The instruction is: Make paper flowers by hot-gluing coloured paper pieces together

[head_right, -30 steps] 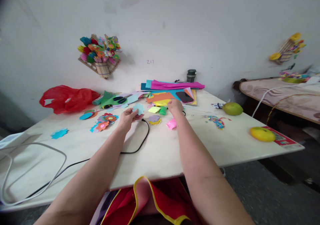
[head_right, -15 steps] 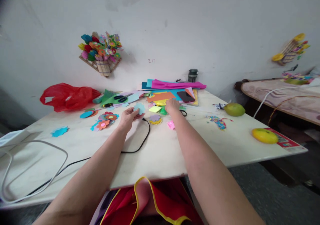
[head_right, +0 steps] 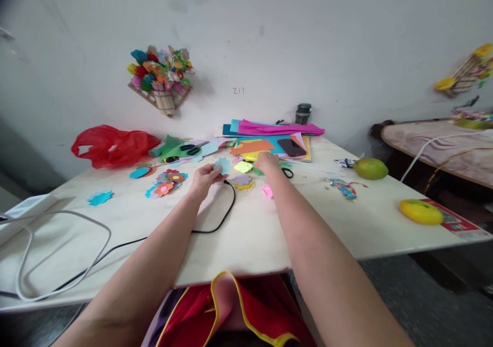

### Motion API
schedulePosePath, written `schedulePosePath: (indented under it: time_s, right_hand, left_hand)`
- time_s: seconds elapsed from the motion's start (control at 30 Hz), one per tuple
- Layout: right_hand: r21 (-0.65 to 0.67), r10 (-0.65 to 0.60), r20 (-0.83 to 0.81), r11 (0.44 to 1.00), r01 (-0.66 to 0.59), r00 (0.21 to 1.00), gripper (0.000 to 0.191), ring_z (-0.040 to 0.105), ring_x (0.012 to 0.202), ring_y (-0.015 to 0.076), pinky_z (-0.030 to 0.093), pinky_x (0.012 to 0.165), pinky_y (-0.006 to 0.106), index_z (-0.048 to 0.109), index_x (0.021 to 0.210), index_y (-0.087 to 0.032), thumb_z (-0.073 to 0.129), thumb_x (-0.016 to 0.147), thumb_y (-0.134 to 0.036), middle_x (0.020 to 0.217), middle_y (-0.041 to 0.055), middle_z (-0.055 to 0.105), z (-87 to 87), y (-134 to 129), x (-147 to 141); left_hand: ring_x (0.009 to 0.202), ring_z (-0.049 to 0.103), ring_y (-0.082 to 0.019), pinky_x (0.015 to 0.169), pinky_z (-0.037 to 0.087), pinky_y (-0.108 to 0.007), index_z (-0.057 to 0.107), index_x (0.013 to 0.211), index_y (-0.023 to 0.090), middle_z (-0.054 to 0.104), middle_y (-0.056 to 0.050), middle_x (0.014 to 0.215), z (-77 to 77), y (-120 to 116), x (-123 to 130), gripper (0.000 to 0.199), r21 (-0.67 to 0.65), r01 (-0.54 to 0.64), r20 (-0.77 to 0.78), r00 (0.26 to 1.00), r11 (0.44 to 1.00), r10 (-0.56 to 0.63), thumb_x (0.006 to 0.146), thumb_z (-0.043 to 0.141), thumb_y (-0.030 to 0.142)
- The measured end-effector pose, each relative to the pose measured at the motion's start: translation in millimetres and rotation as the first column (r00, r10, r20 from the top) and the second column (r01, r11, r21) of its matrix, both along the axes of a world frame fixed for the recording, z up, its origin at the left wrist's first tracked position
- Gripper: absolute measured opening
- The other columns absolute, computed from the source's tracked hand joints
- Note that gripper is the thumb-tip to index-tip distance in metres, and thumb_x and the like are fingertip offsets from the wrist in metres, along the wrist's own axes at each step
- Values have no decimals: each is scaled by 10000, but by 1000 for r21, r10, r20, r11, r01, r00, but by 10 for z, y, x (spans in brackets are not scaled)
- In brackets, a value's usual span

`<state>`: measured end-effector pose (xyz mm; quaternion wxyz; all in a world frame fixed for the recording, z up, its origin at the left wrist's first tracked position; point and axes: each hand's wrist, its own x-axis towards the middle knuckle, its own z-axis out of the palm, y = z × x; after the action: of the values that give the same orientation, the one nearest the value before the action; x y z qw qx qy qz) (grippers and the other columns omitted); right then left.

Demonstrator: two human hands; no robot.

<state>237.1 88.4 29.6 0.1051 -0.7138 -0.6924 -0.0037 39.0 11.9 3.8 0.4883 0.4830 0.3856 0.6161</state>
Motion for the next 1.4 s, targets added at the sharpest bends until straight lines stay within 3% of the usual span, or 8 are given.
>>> schedulePosePath:
  time_s: [0.3,0.5,0.57,0.8,1.0,1.13,1.3,1.4]
  right_hand:
    - [5,5,-29,1000,-5,1000,348,602,984,252,445,772,302,647,1065,-106,504,748,-104,1050,177,647,-32,94,29]
    - [113,2,-52,994,4,999,326,602,962,254,440,776,307,656,1039,-109,447,789,-94,1010,174,656,-63,123,50]
    - [170,-3,-79,985,16,997,331,602,956,259,437,779,311,657,1036,-105,429,797,-92,998,178,656,-96,136,73]
    - [346,-59,-246,927,145,967,345,595,921,254,424,788,329,660,1025,-121,362,864,-187,980,166,653,-157,121,116]
    - [443,-11,-397,873,202,918,309,595,881,232,428,755,311,672,948,-153,403,813,-223,929,118,676,28,-64,11]
    - [384,156,-647,912,142,747,195,594,745,190,434,646,259,662,721,-152,497,694,-251,754,66,668,66,-131,-93]
    - [245,244,-939,969,-29,240,115,413,408,96,287,387,218,532,538,-166,560,581,-268,434,-24,472,27,-192,-180]
    - [251,263,-962,956,-150,66,122,373,377,74,234,359,209,528,525,-160,585,551,-265,413,-39,447,41,-259,-207]
  left_hand:
    - [561,628,-133,615,538,-266,604,765,99,606,-4,600,1,-2,17,257,17,-37,-44,998,999,37,630,710,291]
    - [499,630,-151,523,527,-250,437,1277,149,535,63,483,10,-12,21,625,59,-67,-120,990,996,74,687,637,192]
    - [479,624,-150,500,519,-245,389,1328,186,532,69,473,17,-16,26,660,74,-84,-153,984,994,95,703,601,173]
    - [568,650,-150,605,528,-256,674,929,131,646,-21,607,-44,71,28,259,80,-177,-285,939,981,193,715,535,172]
    - [717,664,-182,734,514,-293,687,902,138,697,-46,740,-51,81,-3,269,129,-136,-267,949,982,167,654,609,209]
    - [712,668,-211,679,507,-269,693,776,130,674,-49,650,-17,53,-39,270,113,-141,-243,956,983,165,658,659,371]
    - [613,665,-218,540,472,-228,673,682,131,623,-45,506,30,31,-82,389,42,-231,-257,938,972,234,626,670,516]
    - [561,654,-210,524,478,-232,671,696,128,626,-63,490,54,27,-94,433,0,-254,-266,932,967,244,616,665,553]
